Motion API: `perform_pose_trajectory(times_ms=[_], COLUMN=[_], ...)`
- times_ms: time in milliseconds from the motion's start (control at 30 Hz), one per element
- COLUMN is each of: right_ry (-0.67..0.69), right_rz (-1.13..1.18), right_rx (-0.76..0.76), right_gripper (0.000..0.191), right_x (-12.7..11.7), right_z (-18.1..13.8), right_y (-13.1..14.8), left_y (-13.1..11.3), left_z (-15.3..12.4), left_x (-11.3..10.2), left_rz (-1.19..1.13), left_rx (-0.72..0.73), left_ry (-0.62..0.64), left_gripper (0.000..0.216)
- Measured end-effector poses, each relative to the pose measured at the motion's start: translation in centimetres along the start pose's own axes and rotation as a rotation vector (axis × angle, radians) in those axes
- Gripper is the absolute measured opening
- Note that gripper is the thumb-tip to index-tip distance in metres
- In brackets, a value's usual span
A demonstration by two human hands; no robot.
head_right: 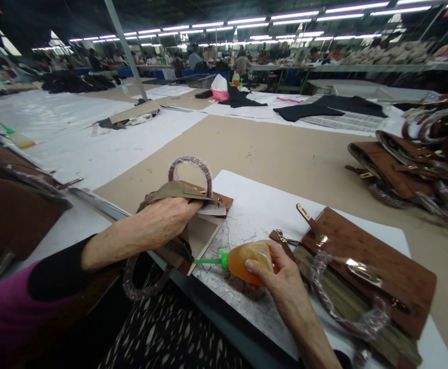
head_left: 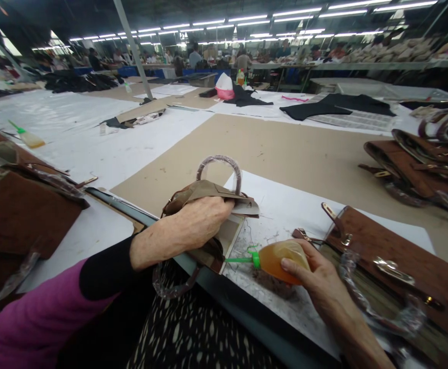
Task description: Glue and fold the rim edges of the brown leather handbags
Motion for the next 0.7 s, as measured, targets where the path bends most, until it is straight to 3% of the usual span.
perform_pose_trajectory(times_ms=[267, 500, 700], right_ry=[-0.103, -0.129, -0.021], right_rz=[0.008, 0.009, 0.027], right_rx=[0.018, 0.010, 0.035], right_gripper=[0.046, 0.045, 0.039], right_x=[-0.4, 0.4, 0.7], right_z=[-1.1, -0.7, -1.4], right_y=[0.9, 0.4, 0.0], left_y=[0.1, 0.0, -0.1], left_z=[-0.3, 0.4, 0.7], left_x=[0.4, -0.7, -1.2], left_rz=[0.037, -0.053, -0.052], left_rx=[0.006, -0.019, -0.036], left_ry=[-0.044, 0.119, 0.174], left_gripper=[0.032, 0.037, 0.038])
Point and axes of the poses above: each hand's wrist, its own z-axis towards the middle knuckle, its own x-axis out of the palm, y = z × x, the point moved 5 cm from there along z, towards the middle knuckle, and after that the axes turned 1 degree about -z, right-handed, at the moved point
